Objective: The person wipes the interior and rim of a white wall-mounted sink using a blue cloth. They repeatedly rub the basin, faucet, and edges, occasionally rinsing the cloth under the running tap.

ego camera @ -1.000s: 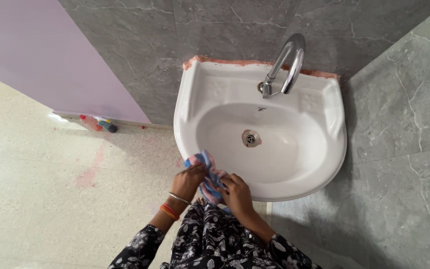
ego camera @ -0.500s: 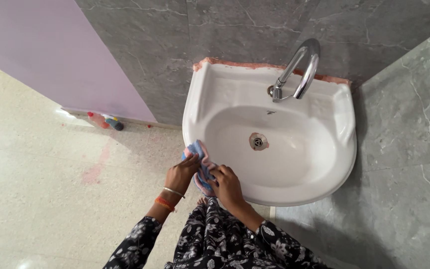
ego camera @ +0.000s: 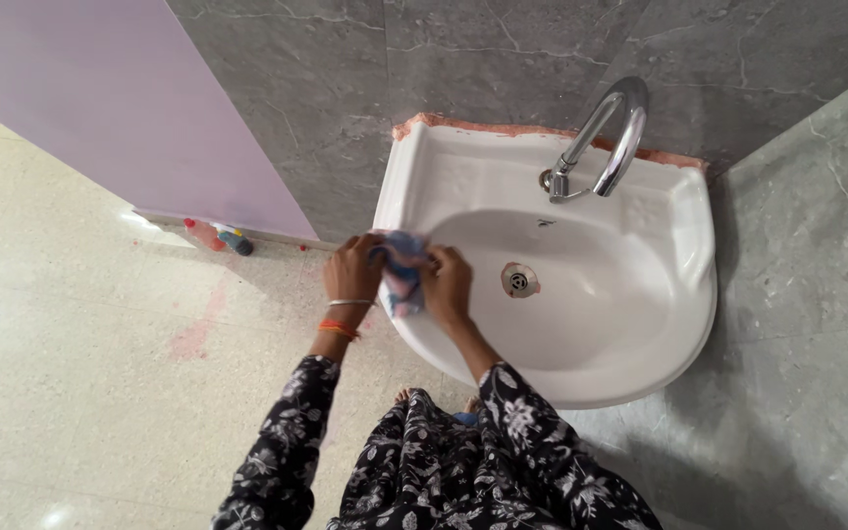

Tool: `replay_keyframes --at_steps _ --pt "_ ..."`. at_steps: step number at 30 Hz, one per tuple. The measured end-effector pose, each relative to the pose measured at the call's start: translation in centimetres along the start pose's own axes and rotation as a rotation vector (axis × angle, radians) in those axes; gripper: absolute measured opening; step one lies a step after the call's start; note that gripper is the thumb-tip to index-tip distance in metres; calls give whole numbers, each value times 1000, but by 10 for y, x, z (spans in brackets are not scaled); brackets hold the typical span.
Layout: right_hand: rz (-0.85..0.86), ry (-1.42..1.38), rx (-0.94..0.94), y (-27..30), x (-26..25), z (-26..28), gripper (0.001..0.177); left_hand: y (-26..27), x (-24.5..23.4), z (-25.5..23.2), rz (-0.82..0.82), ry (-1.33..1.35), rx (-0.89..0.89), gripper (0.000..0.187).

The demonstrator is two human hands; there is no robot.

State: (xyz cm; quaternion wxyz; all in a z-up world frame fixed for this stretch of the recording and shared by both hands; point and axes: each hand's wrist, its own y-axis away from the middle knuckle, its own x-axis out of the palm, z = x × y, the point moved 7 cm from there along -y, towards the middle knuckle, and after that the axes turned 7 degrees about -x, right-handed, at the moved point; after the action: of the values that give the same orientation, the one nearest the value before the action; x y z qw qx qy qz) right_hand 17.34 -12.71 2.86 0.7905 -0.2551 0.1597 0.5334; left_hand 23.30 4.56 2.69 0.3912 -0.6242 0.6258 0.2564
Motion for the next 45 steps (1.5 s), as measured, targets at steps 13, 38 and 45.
replay_keyframes --at_steps 13,38,45 --pt "-99 425 -611 -35 6 17 44 28 36 -38 25 -17 35 64" --pt "-67 413 -365 -75 -11 -85 36 37 94 12 261 -103 -87 101" --pt "-281 557 -343 -91 -53 -98 33 37 86 9 297 -143 -132 99"
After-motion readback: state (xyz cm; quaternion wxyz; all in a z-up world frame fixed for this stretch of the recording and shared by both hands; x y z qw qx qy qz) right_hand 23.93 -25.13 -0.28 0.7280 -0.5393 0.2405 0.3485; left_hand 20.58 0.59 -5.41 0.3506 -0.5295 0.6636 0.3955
